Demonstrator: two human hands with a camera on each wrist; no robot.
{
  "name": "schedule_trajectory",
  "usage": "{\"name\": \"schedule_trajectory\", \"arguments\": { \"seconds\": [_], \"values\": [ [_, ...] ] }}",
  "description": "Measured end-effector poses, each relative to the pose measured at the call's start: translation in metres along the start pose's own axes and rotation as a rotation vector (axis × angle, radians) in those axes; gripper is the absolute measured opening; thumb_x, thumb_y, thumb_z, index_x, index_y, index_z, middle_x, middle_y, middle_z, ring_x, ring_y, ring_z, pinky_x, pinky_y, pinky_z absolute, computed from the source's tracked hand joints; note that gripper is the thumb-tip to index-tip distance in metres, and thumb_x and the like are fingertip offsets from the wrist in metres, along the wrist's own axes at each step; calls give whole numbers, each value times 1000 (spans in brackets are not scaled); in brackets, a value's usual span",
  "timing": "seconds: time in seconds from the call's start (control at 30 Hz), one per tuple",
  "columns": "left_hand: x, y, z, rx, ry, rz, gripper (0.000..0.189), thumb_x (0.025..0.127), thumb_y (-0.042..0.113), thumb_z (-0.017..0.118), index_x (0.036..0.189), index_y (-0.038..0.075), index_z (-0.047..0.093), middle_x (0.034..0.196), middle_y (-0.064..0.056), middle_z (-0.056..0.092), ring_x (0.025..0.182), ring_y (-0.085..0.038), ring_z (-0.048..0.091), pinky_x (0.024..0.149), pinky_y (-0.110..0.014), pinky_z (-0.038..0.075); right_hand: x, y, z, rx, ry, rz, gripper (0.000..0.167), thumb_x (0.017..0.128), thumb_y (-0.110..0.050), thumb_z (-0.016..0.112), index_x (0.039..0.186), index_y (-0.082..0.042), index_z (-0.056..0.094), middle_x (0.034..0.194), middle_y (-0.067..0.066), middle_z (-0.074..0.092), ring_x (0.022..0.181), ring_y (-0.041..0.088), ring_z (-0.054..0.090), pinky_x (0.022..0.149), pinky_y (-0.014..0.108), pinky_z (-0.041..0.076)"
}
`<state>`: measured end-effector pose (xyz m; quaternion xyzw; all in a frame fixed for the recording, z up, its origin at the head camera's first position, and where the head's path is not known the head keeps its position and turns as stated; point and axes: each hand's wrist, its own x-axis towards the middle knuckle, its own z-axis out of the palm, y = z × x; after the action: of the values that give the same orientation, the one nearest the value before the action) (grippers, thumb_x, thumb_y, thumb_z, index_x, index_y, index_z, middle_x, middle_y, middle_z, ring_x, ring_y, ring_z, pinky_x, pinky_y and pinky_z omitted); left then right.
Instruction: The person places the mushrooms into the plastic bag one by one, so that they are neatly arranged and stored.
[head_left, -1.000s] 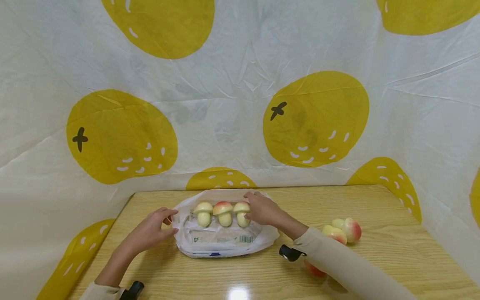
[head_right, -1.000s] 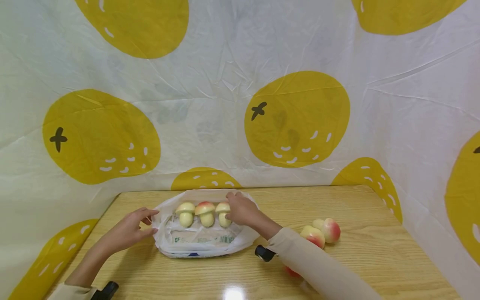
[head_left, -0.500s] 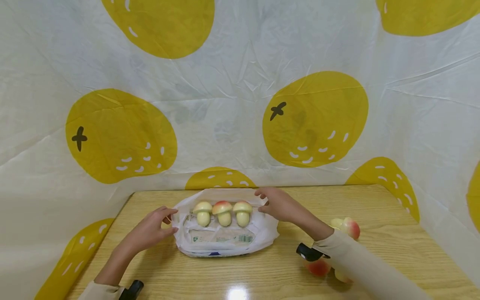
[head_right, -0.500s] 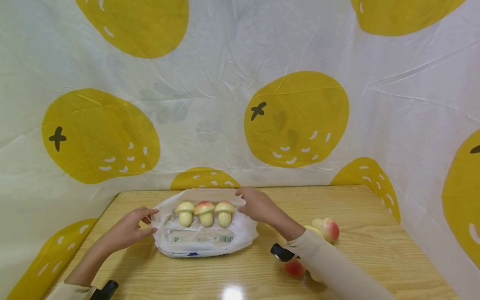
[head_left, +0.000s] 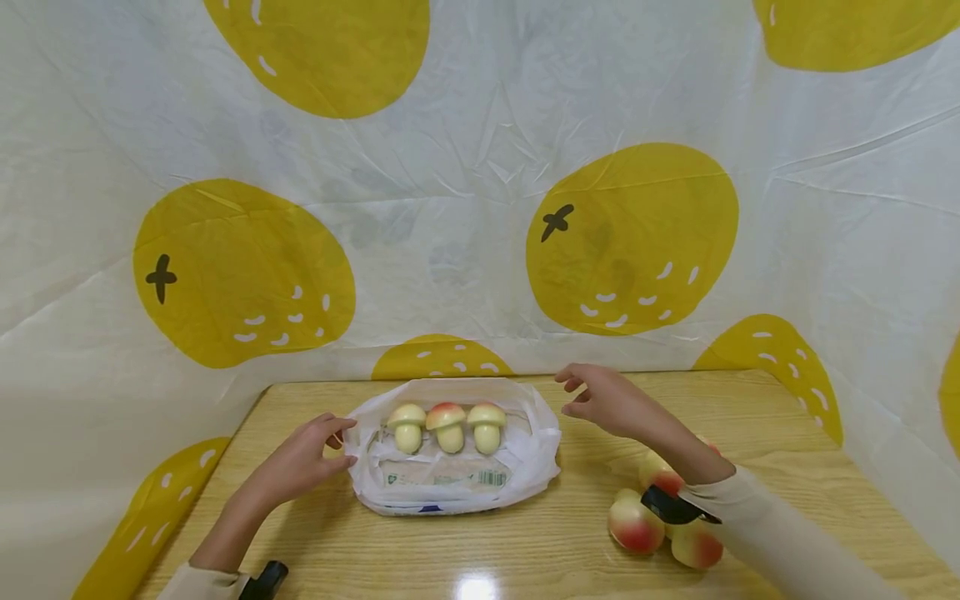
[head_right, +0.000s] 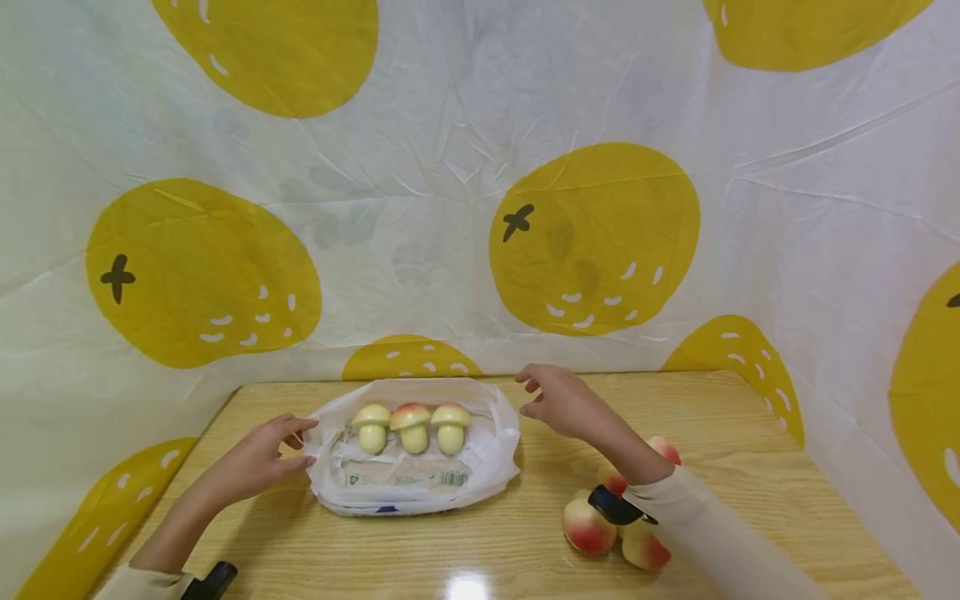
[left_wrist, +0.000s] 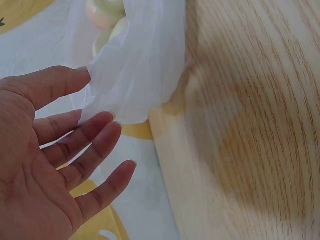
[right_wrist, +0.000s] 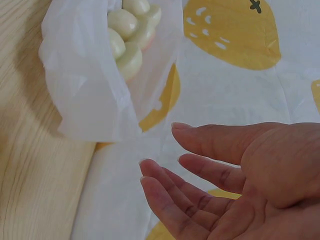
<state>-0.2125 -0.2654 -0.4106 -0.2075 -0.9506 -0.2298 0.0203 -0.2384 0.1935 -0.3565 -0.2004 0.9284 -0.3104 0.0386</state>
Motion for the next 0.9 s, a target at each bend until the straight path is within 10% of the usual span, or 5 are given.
{"name": "schedule_trajectory", "arguments": {
  "seconds": [0.9],
  "values": [
    [-1, 0, 0, 9, 6, -12, 51, 87, 15, 80, 130, -6, 63, 102, -1, 62, 94, -21, 63, 80, -39, 56, -53, 48, -32, -27, 11, 43, 46, 88, -19, 80, 124, 5, 63, 113, 19, 69, 95, 32, 70, 81, 47, 58]
  ]
}}
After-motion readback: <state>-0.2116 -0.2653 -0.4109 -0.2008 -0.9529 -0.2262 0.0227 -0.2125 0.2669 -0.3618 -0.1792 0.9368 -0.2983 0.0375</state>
